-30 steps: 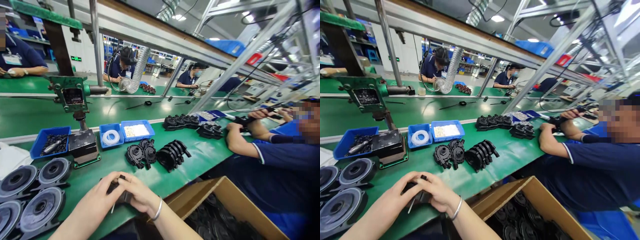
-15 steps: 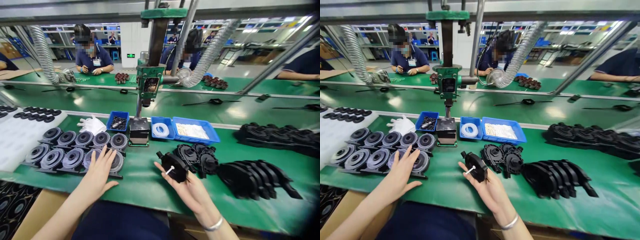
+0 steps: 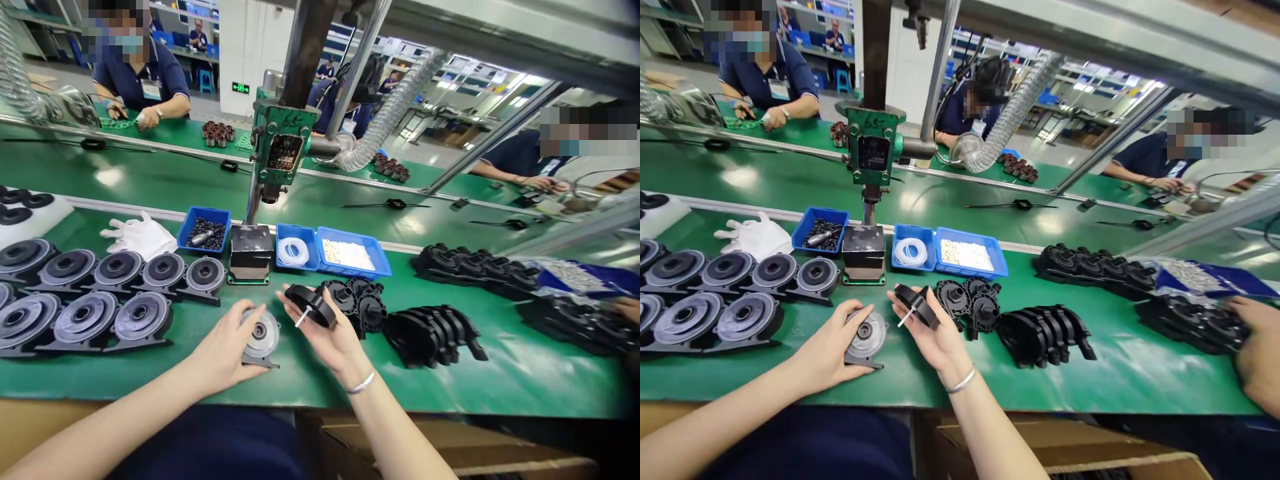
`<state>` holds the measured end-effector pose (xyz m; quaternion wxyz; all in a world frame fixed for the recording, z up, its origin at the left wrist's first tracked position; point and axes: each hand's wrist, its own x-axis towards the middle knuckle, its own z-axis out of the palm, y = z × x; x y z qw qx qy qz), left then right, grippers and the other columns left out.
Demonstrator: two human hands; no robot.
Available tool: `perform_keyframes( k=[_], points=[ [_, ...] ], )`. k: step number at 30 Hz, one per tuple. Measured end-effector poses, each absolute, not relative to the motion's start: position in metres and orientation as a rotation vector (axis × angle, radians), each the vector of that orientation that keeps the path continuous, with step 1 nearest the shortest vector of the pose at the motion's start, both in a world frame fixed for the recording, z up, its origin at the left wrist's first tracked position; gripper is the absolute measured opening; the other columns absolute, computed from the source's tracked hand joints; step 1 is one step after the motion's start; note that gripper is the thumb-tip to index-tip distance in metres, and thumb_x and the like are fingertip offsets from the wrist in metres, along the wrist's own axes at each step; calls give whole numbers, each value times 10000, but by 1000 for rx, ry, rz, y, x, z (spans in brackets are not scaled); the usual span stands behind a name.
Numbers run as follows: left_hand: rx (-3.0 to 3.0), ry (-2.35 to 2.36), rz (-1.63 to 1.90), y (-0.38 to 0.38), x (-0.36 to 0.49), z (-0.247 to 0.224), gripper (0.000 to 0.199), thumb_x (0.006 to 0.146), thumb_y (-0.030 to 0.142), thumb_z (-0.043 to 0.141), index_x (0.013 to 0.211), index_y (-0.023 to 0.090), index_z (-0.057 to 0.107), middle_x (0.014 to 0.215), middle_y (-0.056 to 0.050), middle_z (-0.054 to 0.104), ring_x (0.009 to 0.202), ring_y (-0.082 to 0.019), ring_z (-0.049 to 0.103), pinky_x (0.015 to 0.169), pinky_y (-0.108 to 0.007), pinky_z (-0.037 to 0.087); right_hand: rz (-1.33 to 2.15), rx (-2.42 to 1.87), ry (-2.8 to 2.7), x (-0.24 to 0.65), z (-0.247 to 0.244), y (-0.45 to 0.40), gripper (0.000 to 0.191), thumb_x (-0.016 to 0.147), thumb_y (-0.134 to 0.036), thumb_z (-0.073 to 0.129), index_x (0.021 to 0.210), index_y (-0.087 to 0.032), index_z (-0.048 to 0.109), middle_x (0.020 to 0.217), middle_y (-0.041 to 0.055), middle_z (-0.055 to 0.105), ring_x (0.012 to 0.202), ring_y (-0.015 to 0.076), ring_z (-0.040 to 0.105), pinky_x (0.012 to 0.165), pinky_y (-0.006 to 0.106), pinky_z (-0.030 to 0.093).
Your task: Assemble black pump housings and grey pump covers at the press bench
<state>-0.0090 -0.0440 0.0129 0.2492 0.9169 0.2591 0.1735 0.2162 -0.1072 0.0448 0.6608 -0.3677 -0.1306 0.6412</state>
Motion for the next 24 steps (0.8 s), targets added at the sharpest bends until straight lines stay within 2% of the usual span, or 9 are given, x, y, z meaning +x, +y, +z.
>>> perform_keyframes(
  k=[3,5,8,11,14,19,24],
  points=[
    [2363,566,495,-30,4,13,1026,739,356,781,1543,233,155,1548,-205,237,1443,-368,321,1141,-533,417,1353,-935,-415,218,45,-96,293,862,-492,668,951,-216,713,1171,81,713,1203,262,616,1124,477,396],
    [2258,484,485,-22,4,10,1048,737,299,778,1548,232,118,1578,-196,222,1470,-348,280,1183,-531,358,1280,-1024,-517,217,47,-89,265,841,-476,697,941,-232,722,1174,63,711,1196,248,610,1109,465,406],
    [2087,488,459,-17,0,3,1103,727,278,793,1549,215,61,1565,-209,285,1451,-336,333,1190,-531,345,1229,-1136,-668,212,50,-81,256,809,-460,733,921,-230,735,1234,64,682,1199,245,595,1098,426,408],
    [1981,532,463,-18,-2,-1,1164,708,307,818,1547,197,19,1571,-222,279,1450,-332,338,1186,-525,355,1202,-1200,-788,204,50,-77,245,810,-447,733,918,-227,746,1279,70,650,1216,254,577,1088,411,408],
    [1955,536,497,-19,1,-1,1156,690,321,829,1543,188,61,1583,-211,266,1456,-329,327,1193,-515,348,1182,-1236,-875,198,44,-76,212,830,-418,720,935,-237,750,1287,69,633,1234,258,562,1092,412,398],
    [1932,545,525,-19,2,0,1119,686,317,829,1542,193,119,1559,-196,329,1426,-322,385,1175,-489,382,1106,-1310,-1002,194,35,-76,193,854,-397,698,967,-249,745,1316,75,602,1273,263,528,1112,434,377],
    [1901,602,503,-22,0,-6,1120,660,341,844,1531,195,156,1528,-197,378,1390,-329,433,1143,-501,418,817,-1413,-1339,190,44,-84,172,859,-358,696,997,-263,736,1339,88,542,1310,260,479,1143,468,350]
  ],
)
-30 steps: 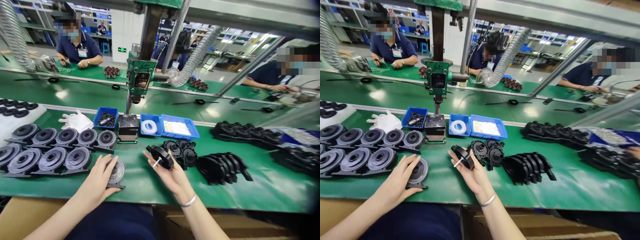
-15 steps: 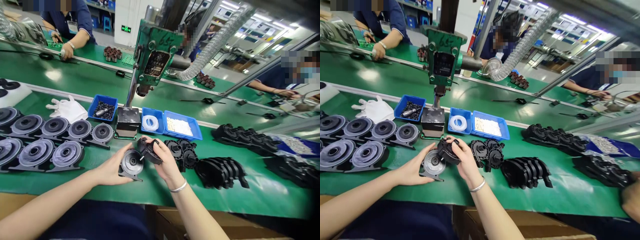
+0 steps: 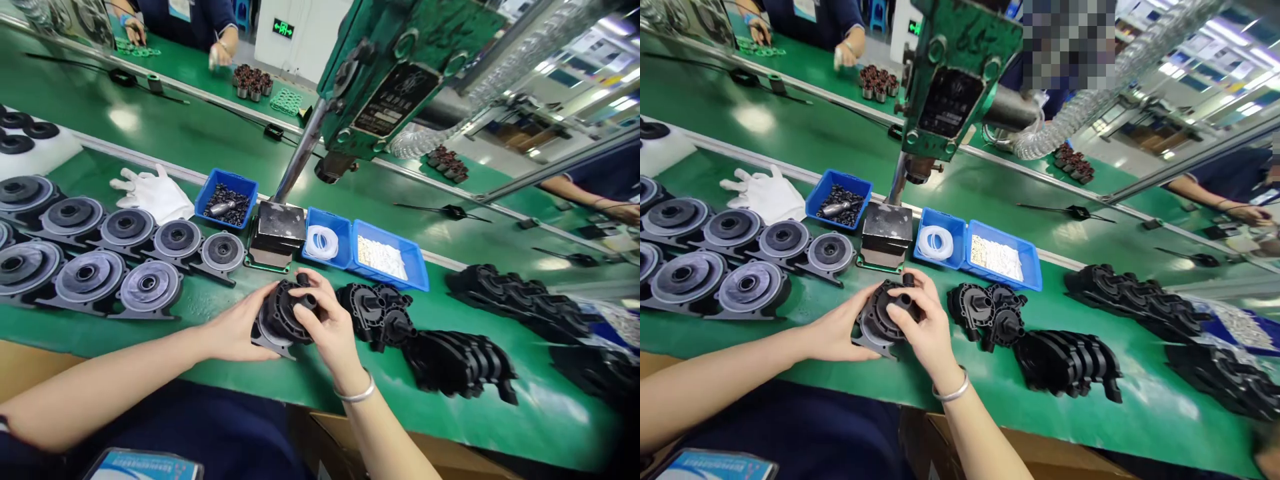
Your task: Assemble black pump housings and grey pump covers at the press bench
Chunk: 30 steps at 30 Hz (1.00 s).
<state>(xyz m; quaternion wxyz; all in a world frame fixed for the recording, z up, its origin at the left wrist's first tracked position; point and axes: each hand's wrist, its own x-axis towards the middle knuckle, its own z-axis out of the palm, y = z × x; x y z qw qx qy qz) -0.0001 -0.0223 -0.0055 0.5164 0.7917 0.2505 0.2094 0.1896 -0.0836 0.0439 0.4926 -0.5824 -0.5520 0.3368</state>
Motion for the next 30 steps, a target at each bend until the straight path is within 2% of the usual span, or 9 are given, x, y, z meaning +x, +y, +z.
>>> perform_keyframes(
  k=[4,11,19,30],
  points=[
    [1869,683,473,-26,0,-10,1092,645,366,846,1511,195,203,1512,-189,402,1378,-329,446,1134,-508,427,560,-1455,-1619,184,52,-94,208,833,-289,731,1041,-287,718,1384,84,460,1322,273,441,1130,501,363],
    [1791,669,460,-24,0,-6,1048,611,347,862,1471,190,284,1491,-167,428,1365,-311,461,1141,-482,424,377,-1627,-1671,174,42,-103,251,849,-289,716,1097,-281,671,1369,103,457,1313,282,433,1097,527,384],
    [1762,644,488,-23,-1,-5,1040,572,303,887,1442,201,325,1434,-141,489,1296,-297,522,1104,-443,457,297,-1670,-1697,170,34,-105,233,862,-296,698,1091,-259,667,1357,122,449,1311,296,440,1087,560,384],
    [1740,616,468,-20,0,-7,1034,574,370,879,1432,206,327,1439,-138,479,1303,-298,507,1101,-423,444,323,-1671,-1728,173,32,-105,237,861,-269,703,1094,-260,662,1383,123,447,1318,285,440,1070,550,401]
  ],
)
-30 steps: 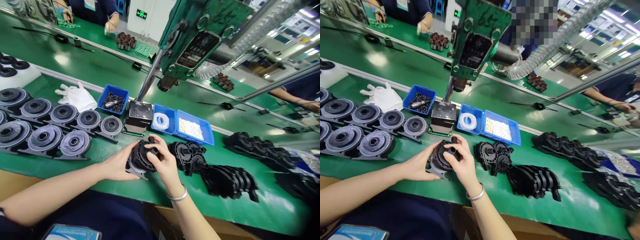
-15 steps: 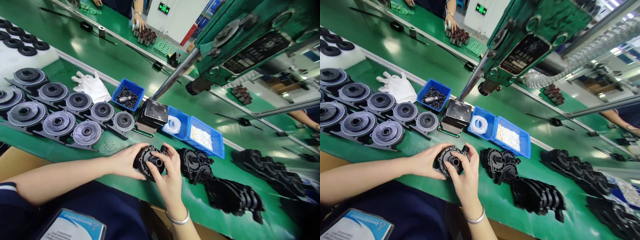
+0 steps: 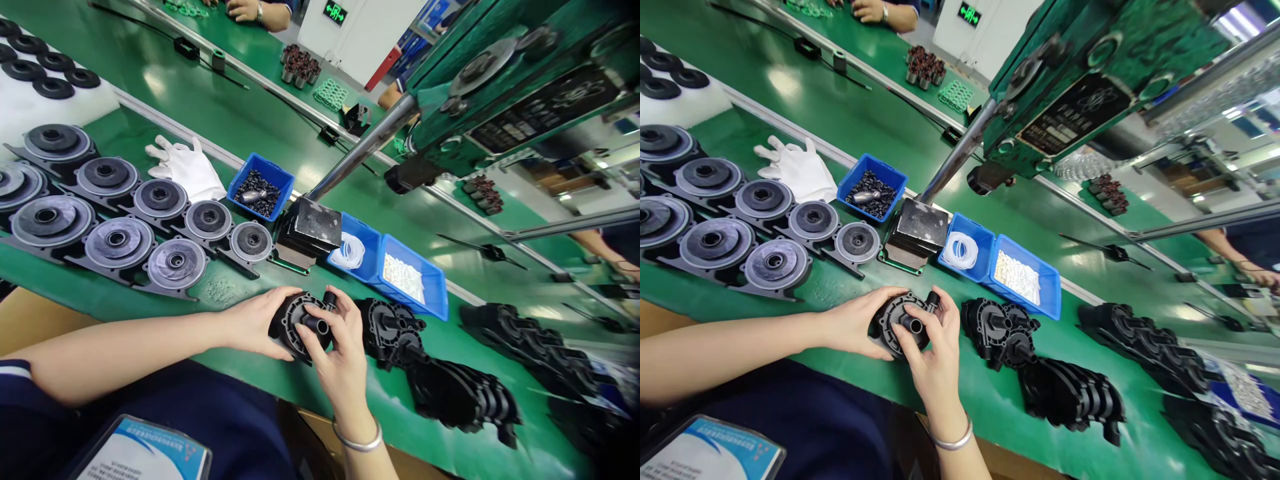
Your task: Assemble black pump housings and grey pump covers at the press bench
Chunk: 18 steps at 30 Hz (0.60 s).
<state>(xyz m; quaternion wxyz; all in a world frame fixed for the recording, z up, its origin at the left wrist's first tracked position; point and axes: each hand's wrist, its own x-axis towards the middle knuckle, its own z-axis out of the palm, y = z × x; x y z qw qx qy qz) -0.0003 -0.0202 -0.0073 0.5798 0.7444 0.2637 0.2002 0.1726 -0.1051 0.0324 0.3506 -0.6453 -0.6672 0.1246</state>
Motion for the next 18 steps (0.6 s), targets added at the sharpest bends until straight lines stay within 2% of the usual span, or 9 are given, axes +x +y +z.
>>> perform_keyframes(
  k=[18],
  points=[
    [1738,613,477,-20,0,-7,1018,585,388,877,1428,213,335,1442,-136,483,1304,-308,511,1095,-428,450,271,-1699,-1697,168,28,-104,211,871,-268,692,1080,-242,678,1330,127,479,1299,270,460,1056,519,430]
  ],
)
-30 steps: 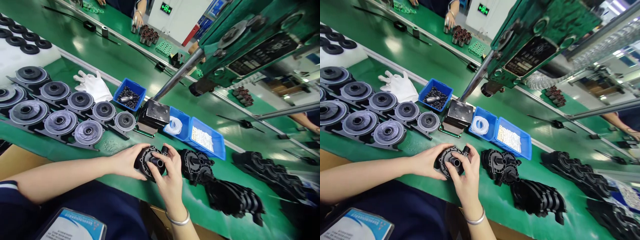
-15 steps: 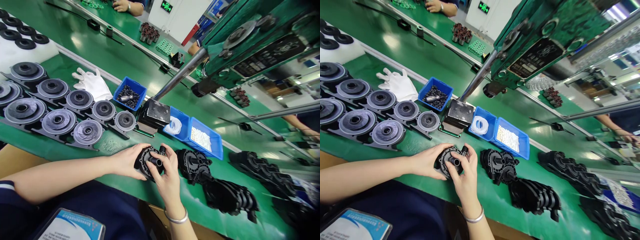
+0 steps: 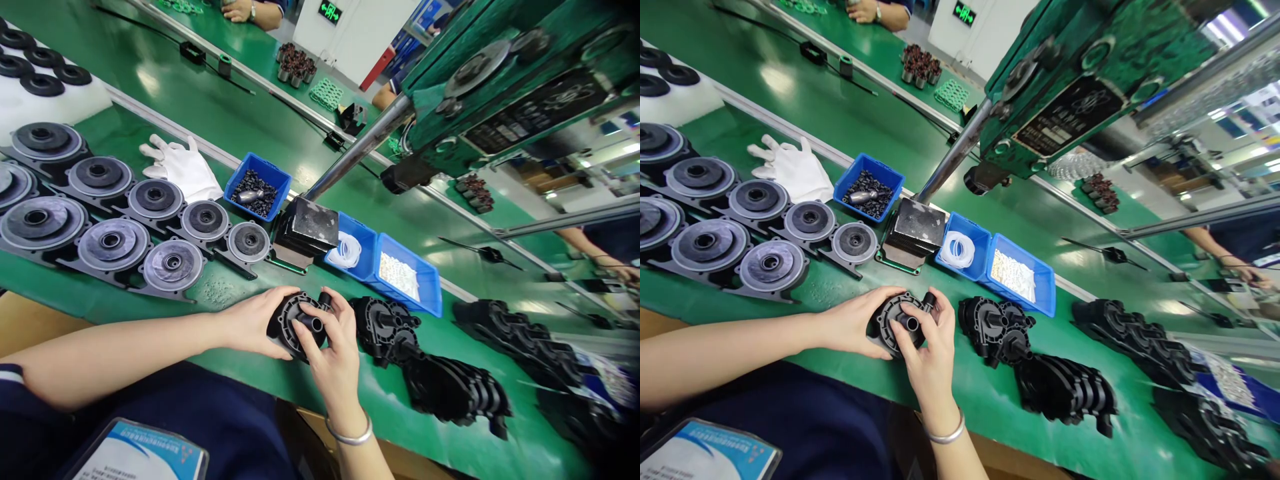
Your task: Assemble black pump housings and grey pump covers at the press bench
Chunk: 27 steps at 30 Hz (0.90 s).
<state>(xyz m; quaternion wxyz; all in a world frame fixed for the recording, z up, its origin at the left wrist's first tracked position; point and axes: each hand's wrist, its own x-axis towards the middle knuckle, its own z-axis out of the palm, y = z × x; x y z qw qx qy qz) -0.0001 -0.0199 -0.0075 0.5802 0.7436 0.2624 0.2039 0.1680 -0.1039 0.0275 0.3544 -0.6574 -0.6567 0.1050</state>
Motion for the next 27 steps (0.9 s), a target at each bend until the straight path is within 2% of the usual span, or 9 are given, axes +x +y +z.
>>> perform_keyframes(
  k=[21,27],
  points=[
    [1749,621,454,-17,-1,-1,990,575,390,875,1401,199,364,1403,-138,513,1253,-304,548,1065,-430,464,318,-1692,-1673,170,26,-104,210,869,-317,689,1069,-253,693,1338,123,462,1288,290,463,1033,539,441],
    [1760,628,439,-17,-1,-2,1002,558,378,882,1405,233,367,1404,-132,510,1260,-315,534,1065,-456,457,342,-1679,-1671,171,26,-104,202,867,-304,687,1064,-258,691,1349,116,451,1299,290,452,1033,532,442]
  ],
)
